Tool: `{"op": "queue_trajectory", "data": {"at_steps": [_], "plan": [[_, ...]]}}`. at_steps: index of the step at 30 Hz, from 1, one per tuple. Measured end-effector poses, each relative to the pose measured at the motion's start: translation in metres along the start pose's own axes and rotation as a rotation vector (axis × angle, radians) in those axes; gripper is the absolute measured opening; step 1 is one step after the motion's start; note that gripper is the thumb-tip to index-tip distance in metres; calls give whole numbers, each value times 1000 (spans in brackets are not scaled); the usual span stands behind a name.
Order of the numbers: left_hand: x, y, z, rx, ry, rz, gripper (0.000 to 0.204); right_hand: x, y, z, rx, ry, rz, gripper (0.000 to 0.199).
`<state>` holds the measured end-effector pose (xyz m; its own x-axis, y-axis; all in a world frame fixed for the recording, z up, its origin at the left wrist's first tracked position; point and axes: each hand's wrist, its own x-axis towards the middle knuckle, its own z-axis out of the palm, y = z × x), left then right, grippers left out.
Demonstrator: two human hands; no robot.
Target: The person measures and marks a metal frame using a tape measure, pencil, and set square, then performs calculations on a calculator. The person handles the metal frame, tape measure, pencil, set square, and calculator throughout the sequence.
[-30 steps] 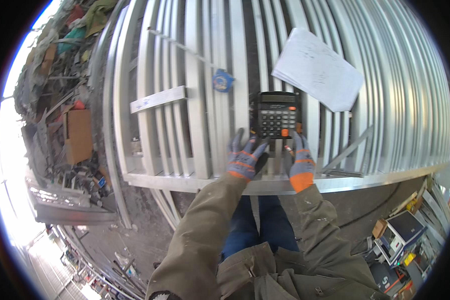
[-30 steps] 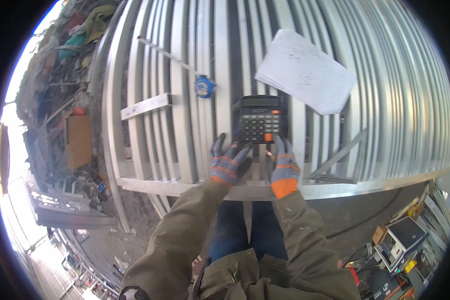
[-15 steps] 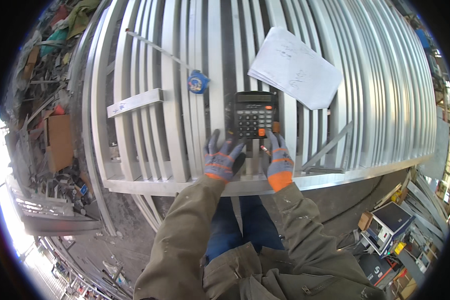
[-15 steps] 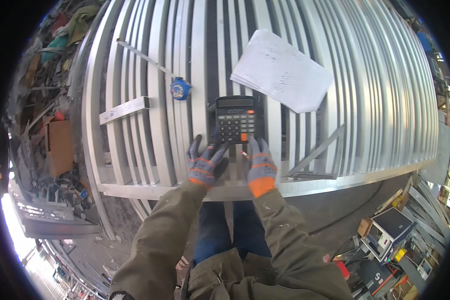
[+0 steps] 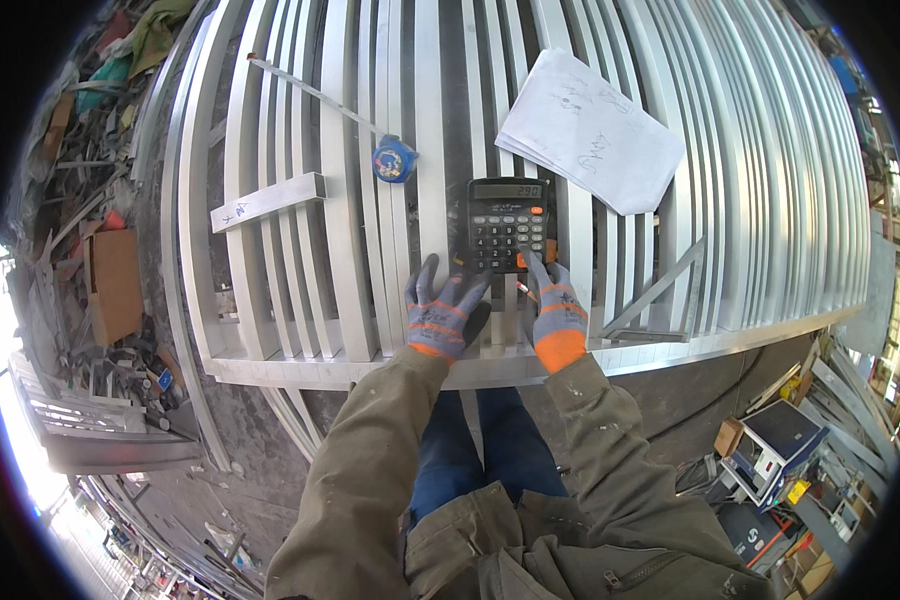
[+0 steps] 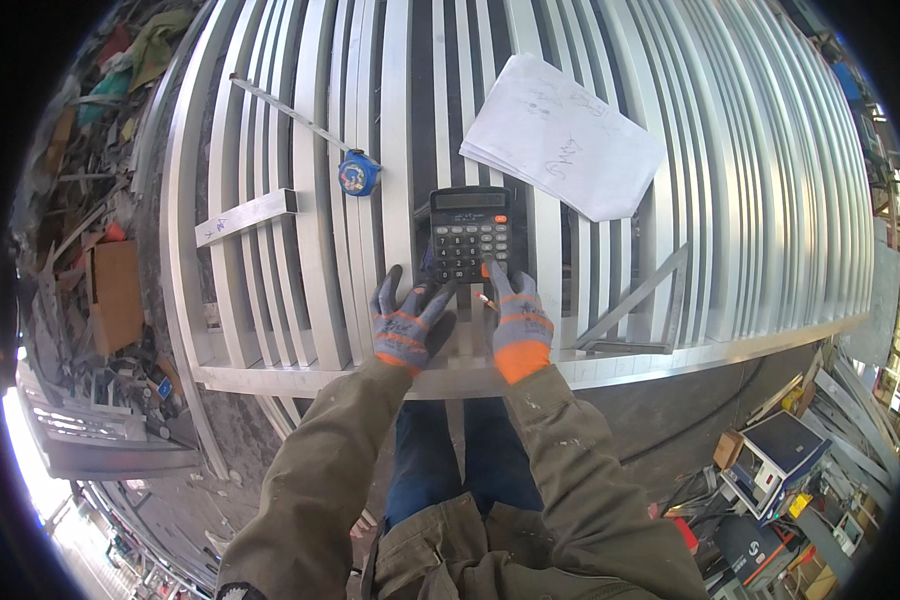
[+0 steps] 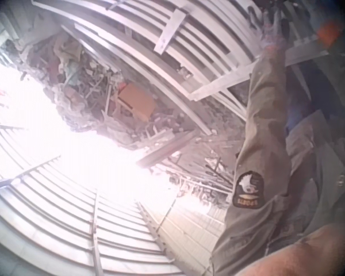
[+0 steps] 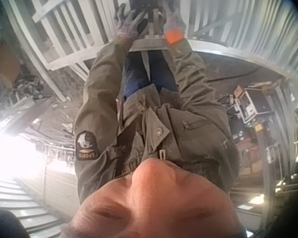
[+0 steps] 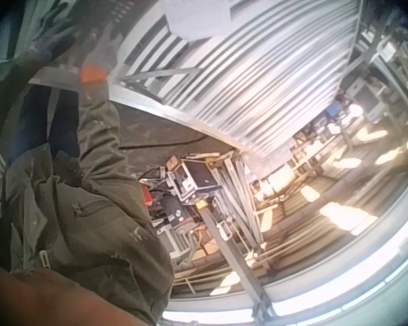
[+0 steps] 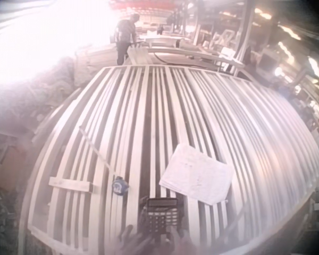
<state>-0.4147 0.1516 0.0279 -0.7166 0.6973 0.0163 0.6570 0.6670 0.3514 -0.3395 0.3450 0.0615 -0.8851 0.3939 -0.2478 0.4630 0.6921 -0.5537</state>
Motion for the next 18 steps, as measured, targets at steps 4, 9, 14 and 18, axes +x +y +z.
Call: {"op": "queue_trajectory", "data": {"at_steps": [4,9,14,18], "plan": [[0,-1,2,-2,18,2,51,-6,-12,-1,290,-6,67,70],[-2,-4,7,55,-32,0,48,-8,-32,7,-42,-145,-53,74],[-4,-6,10,71,-57,-9,43,1,-43,16,-110,-198,-29,79],[-4,-5,10,42,-43,-17,43,4,-45,18,-135,-201,-21,78]]}}
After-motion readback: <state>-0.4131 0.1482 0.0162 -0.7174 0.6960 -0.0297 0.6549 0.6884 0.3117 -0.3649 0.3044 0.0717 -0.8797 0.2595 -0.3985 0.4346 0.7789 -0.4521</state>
